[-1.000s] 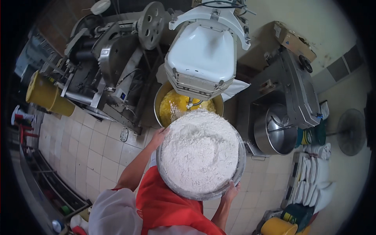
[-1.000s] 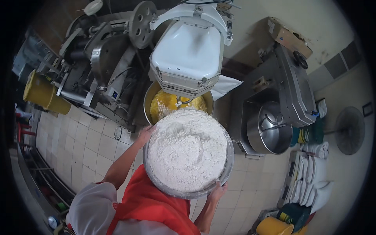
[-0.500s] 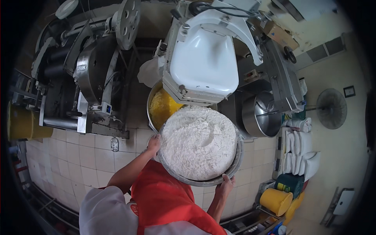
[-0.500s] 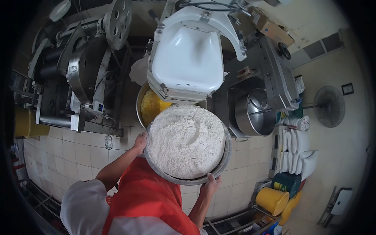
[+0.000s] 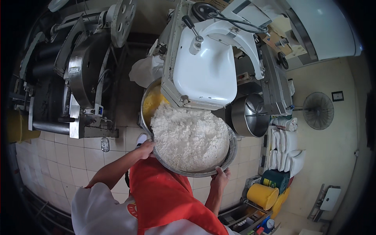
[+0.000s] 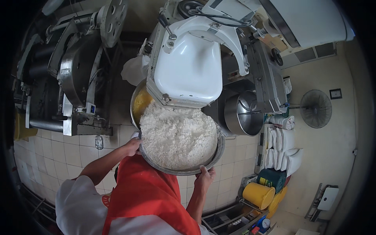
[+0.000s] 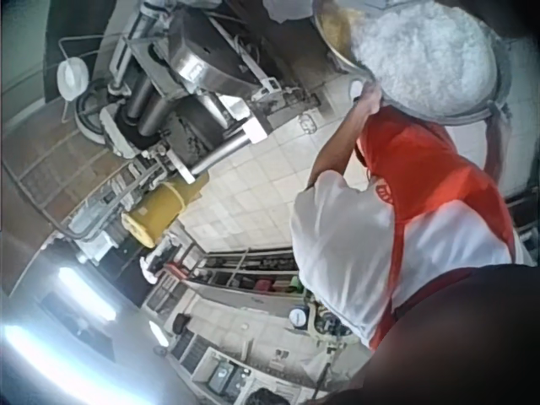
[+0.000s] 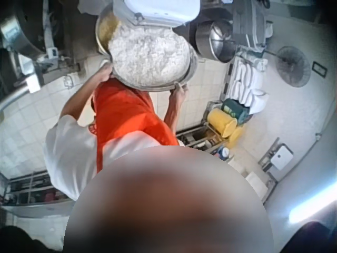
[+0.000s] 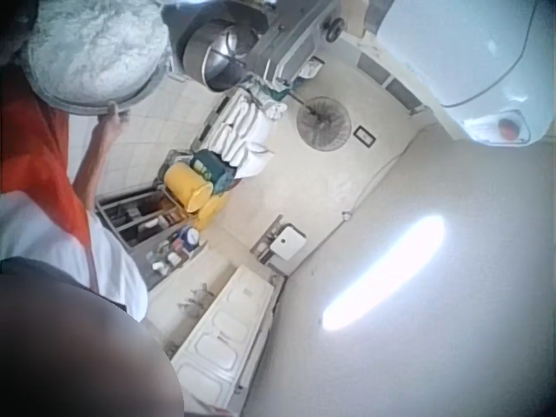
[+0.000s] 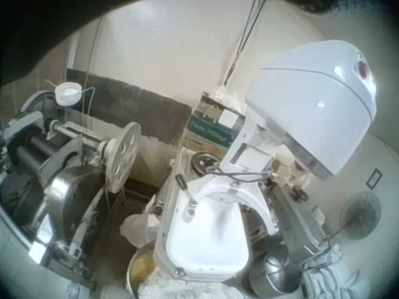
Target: The person lifts a large bag of flour from a stack, opens it, and pours the contents into a yellow bucket. They then use a plastic scoop to transfer flour from the bucket into a large metal mixing bowl on a scale, before finally pouring the measured flour into an industrial dough mixer.
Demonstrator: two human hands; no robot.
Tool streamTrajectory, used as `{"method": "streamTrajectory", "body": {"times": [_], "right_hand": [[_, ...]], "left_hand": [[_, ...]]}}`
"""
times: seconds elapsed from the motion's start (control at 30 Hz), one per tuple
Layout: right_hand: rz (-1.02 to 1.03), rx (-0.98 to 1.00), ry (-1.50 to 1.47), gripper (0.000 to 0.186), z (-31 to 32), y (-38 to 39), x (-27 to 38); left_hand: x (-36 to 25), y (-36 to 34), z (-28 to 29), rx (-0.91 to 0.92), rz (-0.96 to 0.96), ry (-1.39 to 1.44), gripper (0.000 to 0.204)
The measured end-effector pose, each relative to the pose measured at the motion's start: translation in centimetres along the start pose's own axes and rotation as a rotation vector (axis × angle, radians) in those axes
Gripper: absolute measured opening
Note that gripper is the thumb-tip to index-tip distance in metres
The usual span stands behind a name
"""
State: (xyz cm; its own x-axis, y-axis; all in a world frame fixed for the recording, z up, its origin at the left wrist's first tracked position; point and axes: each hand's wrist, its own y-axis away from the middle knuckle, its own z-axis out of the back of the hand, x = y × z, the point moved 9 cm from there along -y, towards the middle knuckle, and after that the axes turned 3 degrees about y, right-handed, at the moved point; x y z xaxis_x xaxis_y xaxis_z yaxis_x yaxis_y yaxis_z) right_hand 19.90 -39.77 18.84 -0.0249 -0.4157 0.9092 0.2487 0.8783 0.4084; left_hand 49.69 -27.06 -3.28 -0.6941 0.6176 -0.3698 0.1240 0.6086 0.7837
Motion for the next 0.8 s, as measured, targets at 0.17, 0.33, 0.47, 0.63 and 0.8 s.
{"method": "streamTrajectory", "body": {"times": [0.17, 0.33, 0.47, 0.63, 0.8], "right_hand": [[0.028, 0.059, 0.052, 0.017, -3.5, 0.4, 1.1], [0.051, 0.040, 0.214, 0.009, -6.6, 0.4, 2.6], [0.075, 0.050, 0.308, 0.006, -8.8, -0.1, 3.7], [0.104, 0.046, 0.329, 0.005, -11.9, -0.2, 5.3], [0.193, 0.018, 0.509, 0.009, -15.2, 0.1, 7.8]], "left_hand": [[-1.1, -1.5, 2.1, -0.022, 0.077, -0.082, 0.025], [-2.8, -3.0, 3.7, -0.049, 0.121, -0.164, 0.012], [-3.9, -2.9, 3.1, -0.002, 0.226, -0.125, 0.007], [-4.2, -3.7, 3.9, -0.021, 0.299, -0.135, 0.010], [-3.0, -4.7, 4.6, -0.014, 0.436, -0.161, 0.012]]}}
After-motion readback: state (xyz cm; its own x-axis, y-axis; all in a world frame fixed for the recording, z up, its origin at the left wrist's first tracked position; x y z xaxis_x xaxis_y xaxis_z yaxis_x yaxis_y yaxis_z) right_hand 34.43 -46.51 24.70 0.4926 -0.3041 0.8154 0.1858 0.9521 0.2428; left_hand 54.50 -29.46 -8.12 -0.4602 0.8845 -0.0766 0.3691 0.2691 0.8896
